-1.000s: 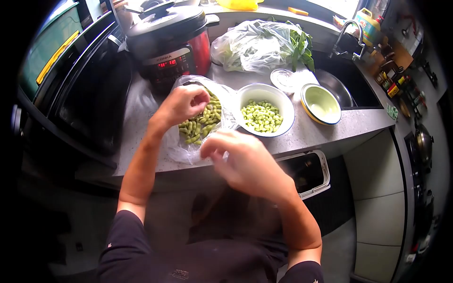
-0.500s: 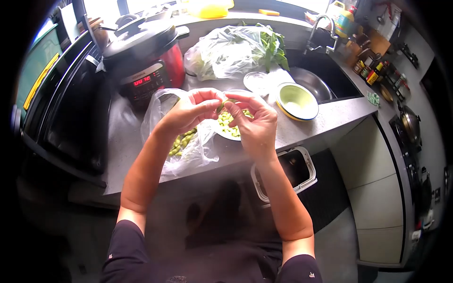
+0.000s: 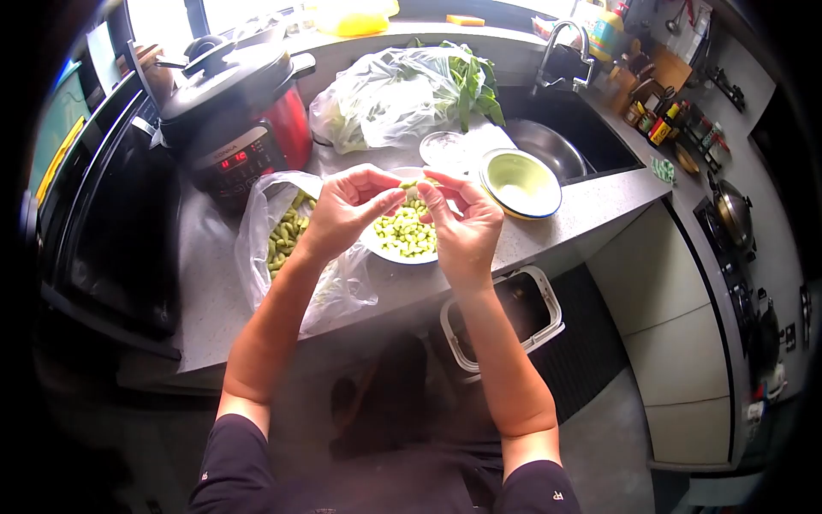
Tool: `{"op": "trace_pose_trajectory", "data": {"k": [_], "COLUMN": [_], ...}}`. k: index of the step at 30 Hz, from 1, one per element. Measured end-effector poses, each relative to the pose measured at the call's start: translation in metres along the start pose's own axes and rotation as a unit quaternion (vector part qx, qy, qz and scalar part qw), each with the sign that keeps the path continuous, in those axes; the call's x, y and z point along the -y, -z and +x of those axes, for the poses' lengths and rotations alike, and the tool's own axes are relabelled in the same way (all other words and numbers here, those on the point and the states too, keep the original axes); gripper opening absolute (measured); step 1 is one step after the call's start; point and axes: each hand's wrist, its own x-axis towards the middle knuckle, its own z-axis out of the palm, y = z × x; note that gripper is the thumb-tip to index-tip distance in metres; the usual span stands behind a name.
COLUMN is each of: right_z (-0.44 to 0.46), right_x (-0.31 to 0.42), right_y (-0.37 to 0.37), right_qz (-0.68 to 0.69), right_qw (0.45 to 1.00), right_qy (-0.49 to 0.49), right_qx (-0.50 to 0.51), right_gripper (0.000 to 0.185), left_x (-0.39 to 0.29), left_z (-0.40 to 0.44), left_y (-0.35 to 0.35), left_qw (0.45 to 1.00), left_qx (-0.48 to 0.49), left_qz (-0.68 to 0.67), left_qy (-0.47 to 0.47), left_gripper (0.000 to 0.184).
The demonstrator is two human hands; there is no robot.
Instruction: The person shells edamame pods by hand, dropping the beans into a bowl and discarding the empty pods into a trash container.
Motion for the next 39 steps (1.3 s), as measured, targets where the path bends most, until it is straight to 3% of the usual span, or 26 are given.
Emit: {"op": "trace_pose_trajectory", "data": {"k": [4,16,20,36,39], "right_z": [0.001,0.004,0.000,0.009,0.011], "right_x": [-0.007,0.000,0.000,-0.016,-0.018], "right_y": [-0.001,0.005,0.003,0.006,0.012], "right_qz": [0.006,-0.123,-0.094,-0.031,0.047], "right_qw": [1.000,0.990,0.994,0.994,0.990], "right_qy": [0.006,0.035,-0.021,-0.029,-0.025], "right_qx": [0.014,0.052,0.059,0.105,0.131], "right_gripper": [0.019,0.013,0.014,0.019,0.021], "left_x": [0.005,0.018,0.012,0.018,0.019], "left_z": [-0.003,-0.006,-0.008,-0.005,-0.005], "left_y": [-0.002,-0.004,-0.012,-0.010,-0.009], "left_qw": [0.998,0.995,0.997,0.998,0.998], "left_qx": [0.041,0.061,0.031,-0.014,-0.009], "left_qz": [0.011,0.009,-0.017,0.022,0.005], "left_qy": [0.054,0.076,0.061,0.057,0.060], "left_gripper": [0.022,0.023,0.024,0.021,0.022]}}
